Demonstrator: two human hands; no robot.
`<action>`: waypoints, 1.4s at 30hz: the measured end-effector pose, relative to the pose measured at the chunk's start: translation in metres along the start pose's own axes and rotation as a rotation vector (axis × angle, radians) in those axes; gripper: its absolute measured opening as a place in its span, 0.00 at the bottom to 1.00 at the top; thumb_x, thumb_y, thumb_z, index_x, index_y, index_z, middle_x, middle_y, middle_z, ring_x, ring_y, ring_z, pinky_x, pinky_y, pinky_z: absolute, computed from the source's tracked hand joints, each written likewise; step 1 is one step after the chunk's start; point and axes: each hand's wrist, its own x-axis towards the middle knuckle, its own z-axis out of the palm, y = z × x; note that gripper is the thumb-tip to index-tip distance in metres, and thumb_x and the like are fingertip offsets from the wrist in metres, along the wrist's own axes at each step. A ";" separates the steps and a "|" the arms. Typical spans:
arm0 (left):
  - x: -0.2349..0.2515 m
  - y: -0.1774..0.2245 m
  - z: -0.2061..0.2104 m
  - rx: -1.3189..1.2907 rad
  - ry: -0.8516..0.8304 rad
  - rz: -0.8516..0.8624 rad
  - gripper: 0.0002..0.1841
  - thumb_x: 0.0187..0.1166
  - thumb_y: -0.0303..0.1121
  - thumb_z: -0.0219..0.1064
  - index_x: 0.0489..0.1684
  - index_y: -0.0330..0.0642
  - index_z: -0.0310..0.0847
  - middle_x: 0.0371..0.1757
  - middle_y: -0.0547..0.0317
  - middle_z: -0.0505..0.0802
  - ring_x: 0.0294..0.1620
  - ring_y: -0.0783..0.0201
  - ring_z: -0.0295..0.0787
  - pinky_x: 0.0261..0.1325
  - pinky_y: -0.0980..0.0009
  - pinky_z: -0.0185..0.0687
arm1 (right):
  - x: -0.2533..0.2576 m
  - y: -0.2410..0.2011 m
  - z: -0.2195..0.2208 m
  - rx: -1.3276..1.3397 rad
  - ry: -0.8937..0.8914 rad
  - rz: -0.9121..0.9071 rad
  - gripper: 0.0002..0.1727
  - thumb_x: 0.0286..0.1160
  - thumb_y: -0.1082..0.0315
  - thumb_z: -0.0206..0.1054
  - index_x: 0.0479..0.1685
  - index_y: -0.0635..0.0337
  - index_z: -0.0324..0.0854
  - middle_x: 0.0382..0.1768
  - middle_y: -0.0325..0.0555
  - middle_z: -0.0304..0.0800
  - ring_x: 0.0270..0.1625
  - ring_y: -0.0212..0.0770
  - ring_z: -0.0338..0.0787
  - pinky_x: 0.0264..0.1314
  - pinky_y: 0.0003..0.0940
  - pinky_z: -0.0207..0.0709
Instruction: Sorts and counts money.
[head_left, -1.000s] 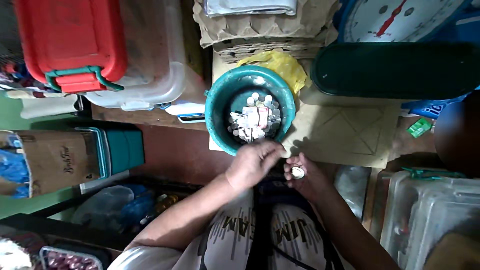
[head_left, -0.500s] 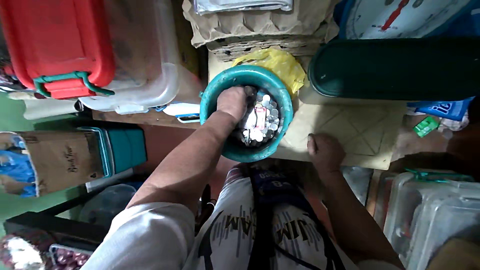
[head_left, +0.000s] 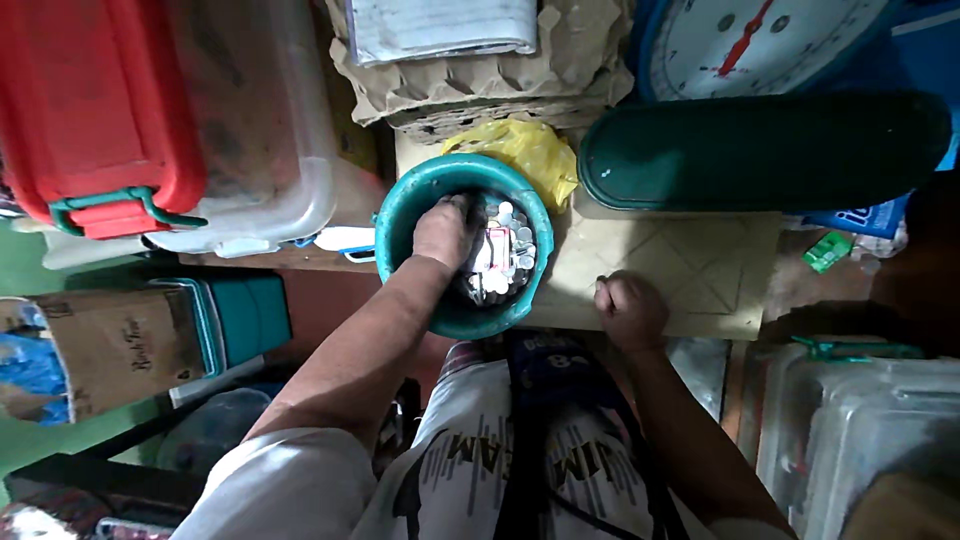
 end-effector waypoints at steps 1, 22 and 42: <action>0.002 0.000 0.000 -0.009 0.001 -0.020 0.22 0.86 0.49 0.62 0.70 0.46 0.82 0.69 0.46 0.88 0.68 0.43 0.87 0.70 0.37 0.78 | 0.000 -0.001 0.001 -0.001 0.008 0.008 0.18 0.84 0.55 0.59 0.30 0.56 0.85 0.33 0.50 0.91 0.38 0.52 0.93 0.33 0.52 0.84; -0.072 0.003 -0.061 -1.044 -0.015 0.523 0.23 0.75 0.27 0.73 0.69 0.37 0.75 0.49 0.61 0.92 0.46 0.67 0.93 0.57 0.63 0.92 | -0.037 -0.126 -0.157 2.118 0.392 0.531 0.30 0.81 0.73 0.39 0.84 0.61 0.62 0.76 0.58 0.78 0.72 0.52 0.85 0.72 0.44 0.81; -0.367 0.179 0.023 -0.976 -1.088 0.791 0.17 0.86 0.23 0.58 0.68 0.37 0.84 0.59 0.47 0.93 0.53 0.55 0.95 0.57 0.59 0.94 | -0.333 -0.125 -0.258 2.030 1.011 0.199 0.32 0.82 0.69 0.54 0.89 0.53 0.63 0.83 0.54 0.72 0.80 0.53 0.79 0.78 0.47 0.77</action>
